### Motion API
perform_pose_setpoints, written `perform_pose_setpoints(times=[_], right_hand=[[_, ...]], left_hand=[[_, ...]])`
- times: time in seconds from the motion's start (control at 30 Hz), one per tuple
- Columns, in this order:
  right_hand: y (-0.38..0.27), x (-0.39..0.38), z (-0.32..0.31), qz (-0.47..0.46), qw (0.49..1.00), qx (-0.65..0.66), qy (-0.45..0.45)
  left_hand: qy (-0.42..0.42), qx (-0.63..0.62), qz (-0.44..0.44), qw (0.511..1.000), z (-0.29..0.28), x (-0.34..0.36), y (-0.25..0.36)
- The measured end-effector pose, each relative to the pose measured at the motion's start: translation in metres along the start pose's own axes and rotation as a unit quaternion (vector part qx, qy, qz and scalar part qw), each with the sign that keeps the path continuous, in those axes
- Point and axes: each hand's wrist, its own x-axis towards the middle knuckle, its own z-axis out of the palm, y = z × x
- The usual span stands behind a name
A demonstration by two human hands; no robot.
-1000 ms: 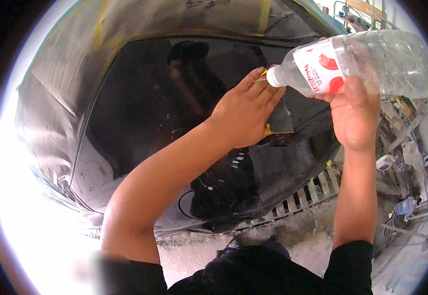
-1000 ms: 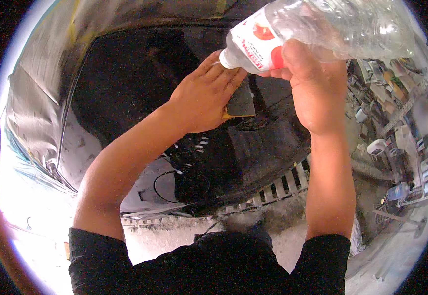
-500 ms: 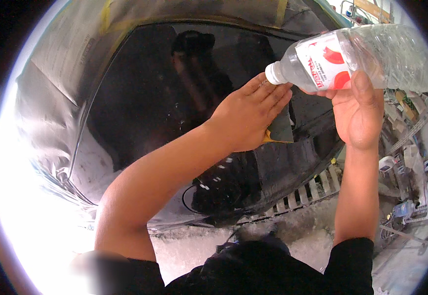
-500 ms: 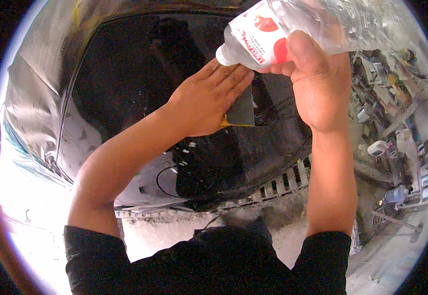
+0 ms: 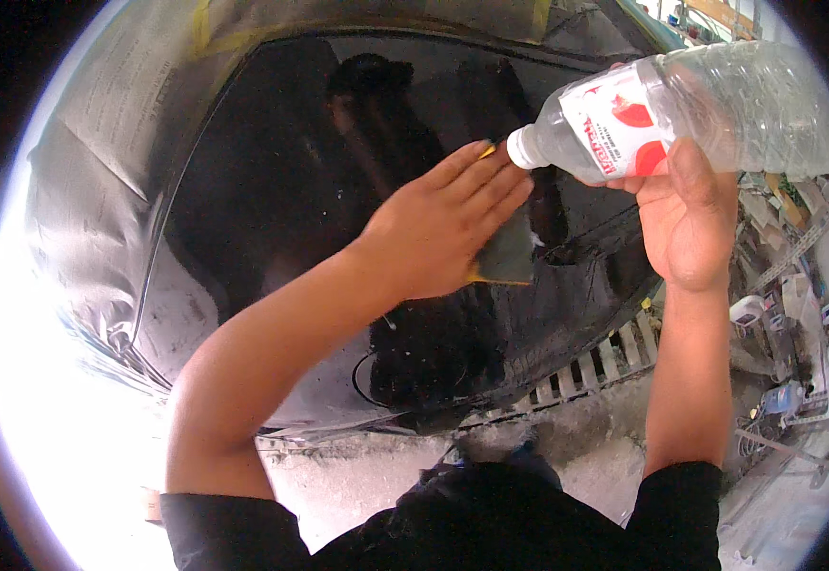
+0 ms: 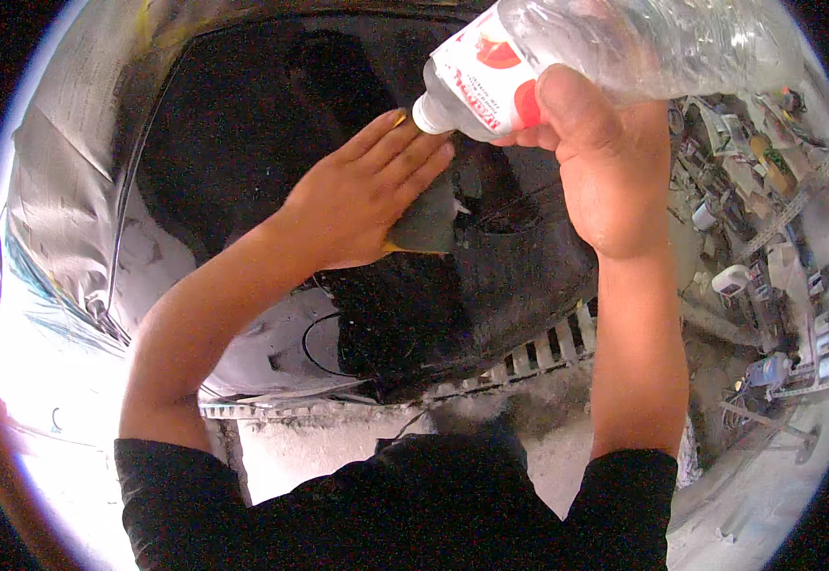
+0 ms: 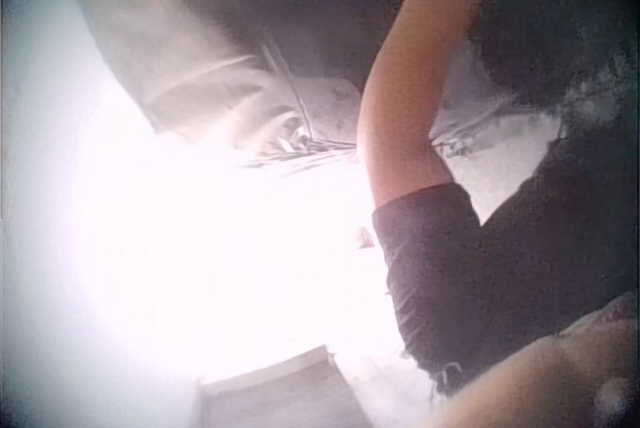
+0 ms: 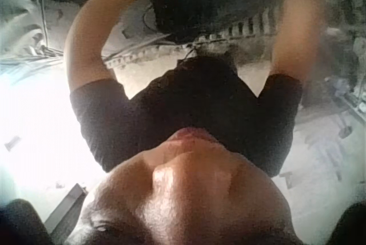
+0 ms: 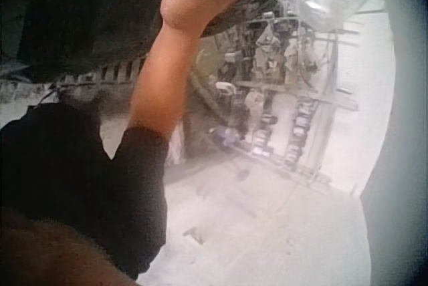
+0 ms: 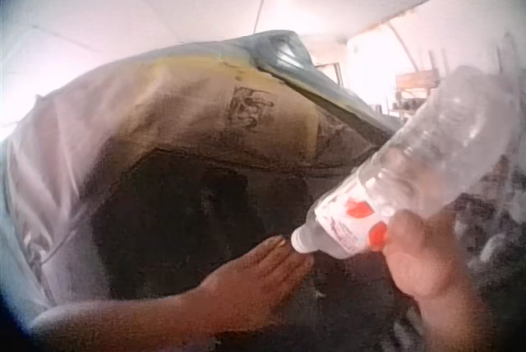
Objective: The person pours water from a plastic bottle onto a black car hood and rubs the surface with a sanding block. They repeatedly wet the block and continue sanding the same area, occasionally pausing to feel the surface with their hand.
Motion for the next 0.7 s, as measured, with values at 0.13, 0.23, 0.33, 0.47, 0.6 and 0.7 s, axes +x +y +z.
perform_pose_setpoints(times=[0.13, 0.23, 0.33, 0.47, 0.6, 0.7], right_hand=[[-0.006, -0.002, -0.005, -0.024, 1.000, -0.013, -0.009], [-0.002, -0.001, -0.008, -0.035, 0.999, -0.002, -0.034], [-0.010, 0.002, 0.011, -0.001, 0.999, 0.006, -0.037], [-0.013, 0.006, 0.032, -0.014, 0.999, 0.034, 0.015], [-0.015, 0.005, 0.021, -0.028, 1.000, 0.002, -0.007], [-0.015, 0.005, 0.020, -0.020, 1.000, -0.006, -0.018]], left_hand=[[-0.060, -0.008, 0.008, 0.998, -0.018, -0.070, -0.021], [-0.092, 0.007, -0.022, 0.996, -0.024, -0.092, -0.027], [-0.031, 0.002, -0.024, 0.999, -0.010, -0.044, -0.018], [0.017, -0.040, -0.011, 0.999, -0.006, -0.004, -0.013], [-0.090, 0.060, -0.025, 0.994, -0.024, -0.078, -0.029], [-0.088, 0.060, -0.047, 0.993, -0.022, -0.100, -0.030]])
